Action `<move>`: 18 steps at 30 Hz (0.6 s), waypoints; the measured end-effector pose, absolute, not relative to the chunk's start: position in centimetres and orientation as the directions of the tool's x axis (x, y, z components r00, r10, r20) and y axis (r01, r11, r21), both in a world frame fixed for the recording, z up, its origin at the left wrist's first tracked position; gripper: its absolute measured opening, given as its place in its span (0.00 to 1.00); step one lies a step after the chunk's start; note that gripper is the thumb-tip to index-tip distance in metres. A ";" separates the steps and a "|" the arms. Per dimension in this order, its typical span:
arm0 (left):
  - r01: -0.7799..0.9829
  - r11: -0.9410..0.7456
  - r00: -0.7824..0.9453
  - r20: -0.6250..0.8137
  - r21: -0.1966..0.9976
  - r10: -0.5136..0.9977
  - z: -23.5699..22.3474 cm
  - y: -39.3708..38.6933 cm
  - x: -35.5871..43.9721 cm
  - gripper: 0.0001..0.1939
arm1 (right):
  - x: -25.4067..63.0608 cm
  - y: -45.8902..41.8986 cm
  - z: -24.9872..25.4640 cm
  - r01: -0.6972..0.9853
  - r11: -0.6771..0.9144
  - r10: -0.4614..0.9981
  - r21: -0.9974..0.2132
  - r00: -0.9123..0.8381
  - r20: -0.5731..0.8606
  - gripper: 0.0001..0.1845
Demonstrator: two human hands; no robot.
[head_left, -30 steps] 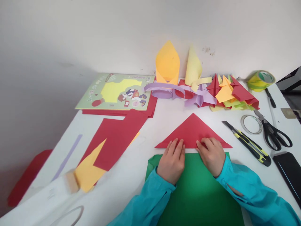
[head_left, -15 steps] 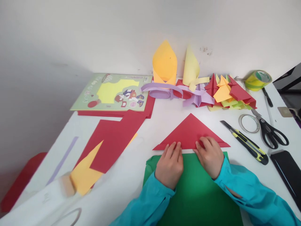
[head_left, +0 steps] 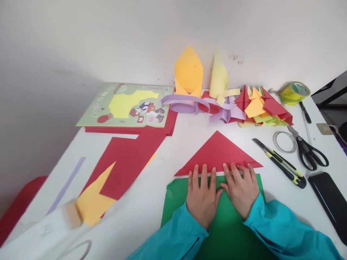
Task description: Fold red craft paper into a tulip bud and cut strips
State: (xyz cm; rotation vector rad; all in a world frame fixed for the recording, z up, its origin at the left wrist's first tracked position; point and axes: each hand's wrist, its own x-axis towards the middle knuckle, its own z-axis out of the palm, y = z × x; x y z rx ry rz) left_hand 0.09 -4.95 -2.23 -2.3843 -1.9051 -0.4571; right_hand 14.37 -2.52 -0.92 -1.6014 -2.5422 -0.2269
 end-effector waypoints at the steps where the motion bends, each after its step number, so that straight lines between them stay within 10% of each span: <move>1: 0.964 -0.223 0.180 0.261 0.146 0.948 -2.2 -5.1 0.1 0.26 | 14.4 -2.6 -0.9 0.904 0.424 0.886 0.049 -0.426 0.183 0.28; 18: 0.992 -0.104 0.087 0.206 0.072 0.975 -1.9 -6.4 0.0 0.34 | 14.3 -2.3 -0.8 0.897 0.439 0.865 0.059 -0.439 0.243 0.24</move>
